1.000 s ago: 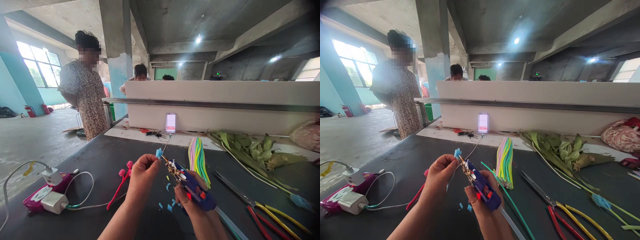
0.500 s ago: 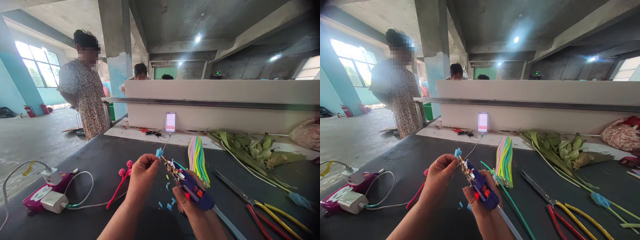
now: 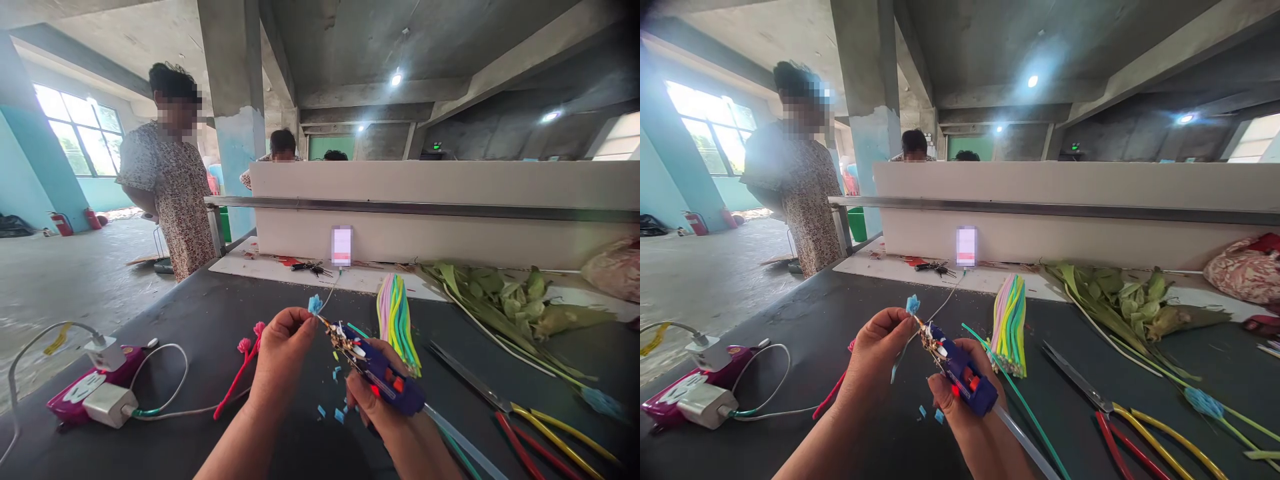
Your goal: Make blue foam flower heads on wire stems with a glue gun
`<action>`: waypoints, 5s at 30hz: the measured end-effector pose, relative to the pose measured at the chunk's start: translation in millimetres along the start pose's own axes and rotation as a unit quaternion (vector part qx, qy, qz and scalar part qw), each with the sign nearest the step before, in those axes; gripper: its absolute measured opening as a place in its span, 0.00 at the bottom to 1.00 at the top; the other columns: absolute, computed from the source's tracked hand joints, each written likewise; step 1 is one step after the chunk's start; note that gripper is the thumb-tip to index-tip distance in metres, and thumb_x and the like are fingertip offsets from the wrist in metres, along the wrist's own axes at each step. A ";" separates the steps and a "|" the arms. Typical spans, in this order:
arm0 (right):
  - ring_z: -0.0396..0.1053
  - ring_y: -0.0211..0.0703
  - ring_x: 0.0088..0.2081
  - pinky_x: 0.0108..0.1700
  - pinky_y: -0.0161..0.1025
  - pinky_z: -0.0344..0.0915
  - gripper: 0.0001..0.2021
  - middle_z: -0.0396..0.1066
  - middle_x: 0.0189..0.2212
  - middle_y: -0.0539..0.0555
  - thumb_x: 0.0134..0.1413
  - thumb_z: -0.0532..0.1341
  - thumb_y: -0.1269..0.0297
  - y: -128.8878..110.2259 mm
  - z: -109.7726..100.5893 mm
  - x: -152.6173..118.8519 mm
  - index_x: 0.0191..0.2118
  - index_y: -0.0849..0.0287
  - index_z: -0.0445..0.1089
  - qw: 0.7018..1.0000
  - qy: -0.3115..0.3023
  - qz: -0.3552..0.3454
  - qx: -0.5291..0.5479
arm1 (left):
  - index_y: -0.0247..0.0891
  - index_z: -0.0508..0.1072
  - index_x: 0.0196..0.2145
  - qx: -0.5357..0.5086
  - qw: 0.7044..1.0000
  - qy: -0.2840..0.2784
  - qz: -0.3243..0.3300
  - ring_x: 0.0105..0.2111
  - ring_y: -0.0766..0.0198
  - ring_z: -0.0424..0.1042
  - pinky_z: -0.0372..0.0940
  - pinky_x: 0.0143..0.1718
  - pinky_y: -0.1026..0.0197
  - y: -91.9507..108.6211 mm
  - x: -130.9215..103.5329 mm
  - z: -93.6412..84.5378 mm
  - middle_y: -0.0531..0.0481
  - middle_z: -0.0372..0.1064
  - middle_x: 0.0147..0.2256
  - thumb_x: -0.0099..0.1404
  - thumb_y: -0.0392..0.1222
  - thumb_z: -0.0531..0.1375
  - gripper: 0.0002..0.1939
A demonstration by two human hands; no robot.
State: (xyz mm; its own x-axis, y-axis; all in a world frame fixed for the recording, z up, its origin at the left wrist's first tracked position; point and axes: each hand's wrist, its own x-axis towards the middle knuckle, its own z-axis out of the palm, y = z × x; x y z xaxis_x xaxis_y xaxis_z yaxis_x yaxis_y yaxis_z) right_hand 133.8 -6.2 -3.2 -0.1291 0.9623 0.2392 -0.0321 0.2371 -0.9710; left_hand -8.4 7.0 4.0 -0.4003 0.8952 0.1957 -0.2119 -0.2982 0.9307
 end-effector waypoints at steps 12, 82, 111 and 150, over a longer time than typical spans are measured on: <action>0.56 0.35 0.18 0.21 0.35 0.52 0.20 0.69 0.24 0.49 0.50 0.60 0.49 -12.8 -19.0 -0.2 0.45 0.54 0.59 0.995 -0.011 -0.045 0.084 | 0.36 0.70 0.25 -0.070 0.992 -0.054 -0.090 0.16 0.76 0.51 0.46 0.19 0.70 4.9 -0.9 0.8 0.58 0.59 0.17 0.51 0.47 0.65 0.12; 0.69 0.44 0.31 0.34 0.37 0.61 0.24 0.69 0.29 0.49 0.50 0.54 0.72 29.0 -51.2 22.4 0.54 0.50 0.56 0.864 -0.146 -0.056 -0.478 | 0.33 0.70 0.24 -0.137 0.965 -0.147 -0.168 0.17 0.78 0.48 0.48 0.17 0.71 28.5 8.6 -27.8 0.56 0.60 0.21 0.52 0.41 0.65 0.09; 0.69 0.40 0.26 0.30 0.36 0.63 0.23 0.70 0.26 0.46 0.43 0.58 0.70 17.8 -32.8 38.4 0.49 0.52 0.60 0.960 0.008 -0.013 -0.280 | 0.33 0.69 0.22 -0.083 0.964 -0.174 -0.186 0.15 0.77 0.47 0.42 0.17 0.70 25.5 6.4 -22.5 0.57 0.54 0.17 0.53 0.46 0.64 0.13; 0.69 0.39 0.28 0.33 0.37 0.66 0.19 0.68 0.26 0.45 0.40 0.62 0.69 -37.6 2.0 17.2 0.42 0.54 0.61 0.978 0.199 -0.064 -0.014 | 0.37 0.71 0.26 0.229 0.969 -0.091 -0.007 0.19 0.70 0.57 0.53 0.20 0.68 -3.7 -26.2 18.1 0.54 0.63 0.19 0.55 0.44 0.59 0.08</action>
State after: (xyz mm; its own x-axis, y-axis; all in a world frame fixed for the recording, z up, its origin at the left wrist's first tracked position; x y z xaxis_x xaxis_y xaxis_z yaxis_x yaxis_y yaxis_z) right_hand 130.8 1.2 37.4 0.2697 0.8990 0.3451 0.0046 0.3572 -0.9340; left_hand 19.0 -9.4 1.1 -0.2277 0.9540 0.1950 0.2176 -0.1454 0.9651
